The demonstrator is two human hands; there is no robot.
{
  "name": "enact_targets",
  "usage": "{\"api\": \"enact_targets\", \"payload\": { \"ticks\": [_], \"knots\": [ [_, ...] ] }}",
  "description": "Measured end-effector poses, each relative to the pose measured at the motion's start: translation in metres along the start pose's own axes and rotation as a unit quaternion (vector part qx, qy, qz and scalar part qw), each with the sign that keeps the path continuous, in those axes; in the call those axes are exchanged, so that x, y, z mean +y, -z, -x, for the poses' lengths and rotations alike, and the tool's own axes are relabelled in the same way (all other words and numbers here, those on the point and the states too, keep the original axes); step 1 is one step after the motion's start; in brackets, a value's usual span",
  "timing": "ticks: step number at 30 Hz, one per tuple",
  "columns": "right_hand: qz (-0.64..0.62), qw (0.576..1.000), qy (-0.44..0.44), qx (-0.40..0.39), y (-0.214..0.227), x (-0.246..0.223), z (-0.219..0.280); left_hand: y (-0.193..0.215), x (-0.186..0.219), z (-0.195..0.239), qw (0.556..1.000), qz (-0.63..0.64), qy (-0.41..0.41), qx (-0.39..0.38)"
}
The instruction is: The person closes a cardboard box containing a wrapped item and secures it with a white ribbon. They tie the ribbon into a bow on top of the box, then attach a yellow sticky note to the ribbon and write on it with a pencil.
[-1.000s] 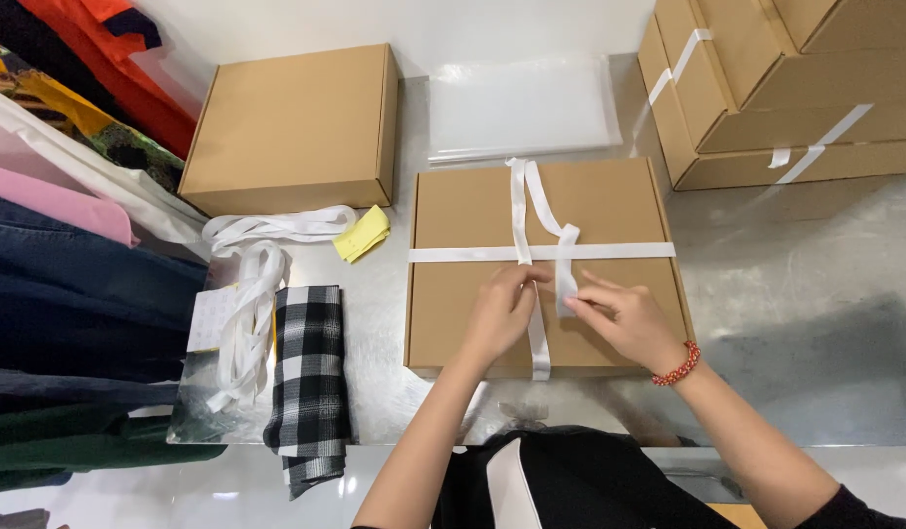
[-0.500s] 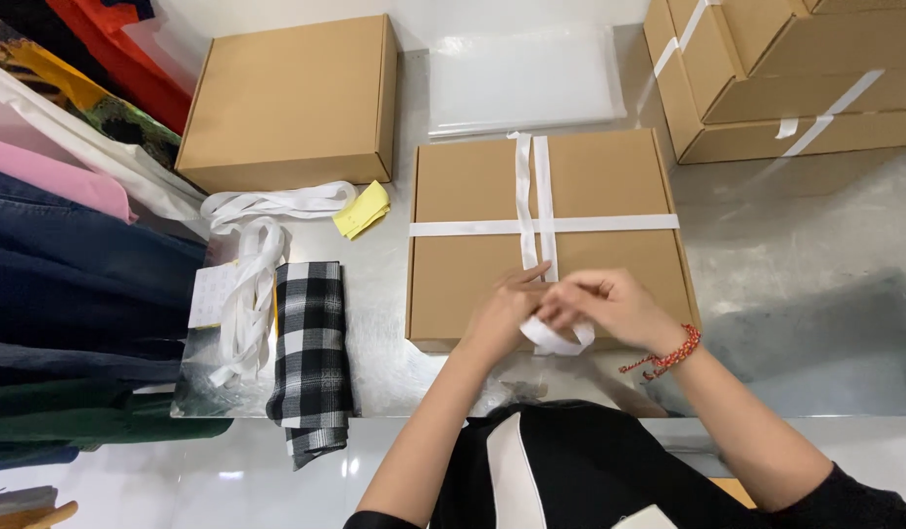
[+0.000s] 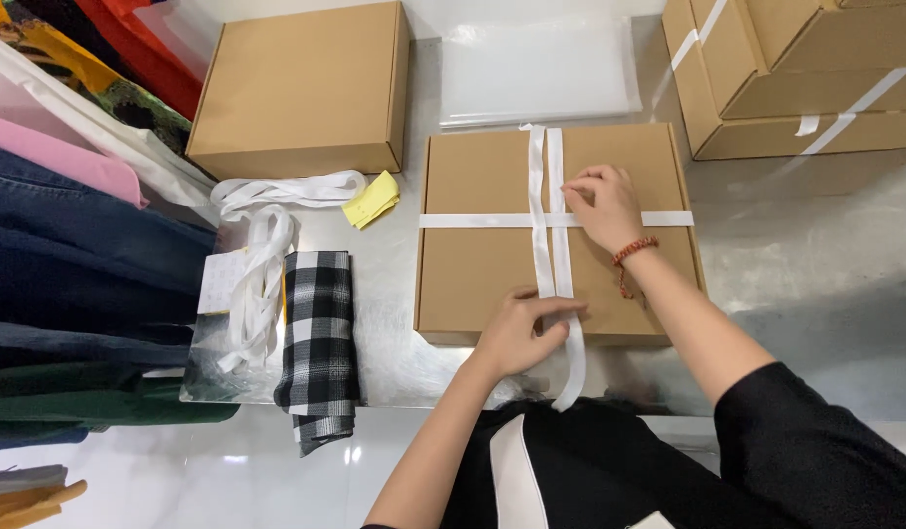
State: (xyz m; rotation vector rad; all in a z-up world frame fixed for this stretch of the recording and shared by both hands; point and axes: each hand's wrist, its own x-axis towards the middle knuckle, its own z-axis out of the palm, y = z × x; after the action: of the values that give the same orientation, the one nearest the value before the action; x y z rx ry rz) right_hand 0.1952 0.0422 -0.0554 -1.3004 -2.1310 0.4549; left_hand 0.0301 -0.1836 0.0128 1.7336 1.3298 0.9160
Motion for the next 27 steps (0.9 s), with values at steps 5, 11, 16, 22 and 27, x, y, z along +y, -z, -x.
{"api": "enact_targets", "payload": {
  "ticks": [5,11,16,22,27],
  "knots": [
    [0.089,0.991,-0.092,-0.026,-0.015,-0.048,-0.035,0.015,-0.001,-0.01,0.995,0.066,0.036,0.064],
    [0.09,0.985,-0.139,-0.052,-0.034,-0.044,-0.044,0.013,-0.035,-0.029,0.976,0.057,0.096,0.187],
    [-0.08,0.979,-0.151,-0.114,0.017,-0.074,-0.003,0.024,-0.031,-0.053,0.922,0.168,0.222,0.268],
    [-0.31,0.896,-0.232,-0.218,0.061,-0.114,0.068,0.013,-0.072,-0.067,0.9,0.278,0.261,0.213],
    [-0.333,0.859,-0.297,-0.251,0.055,-0.09,0.073,0.007,-0.079,-0.049,0.912,0.307,0.231,0.145]
  ]
}}
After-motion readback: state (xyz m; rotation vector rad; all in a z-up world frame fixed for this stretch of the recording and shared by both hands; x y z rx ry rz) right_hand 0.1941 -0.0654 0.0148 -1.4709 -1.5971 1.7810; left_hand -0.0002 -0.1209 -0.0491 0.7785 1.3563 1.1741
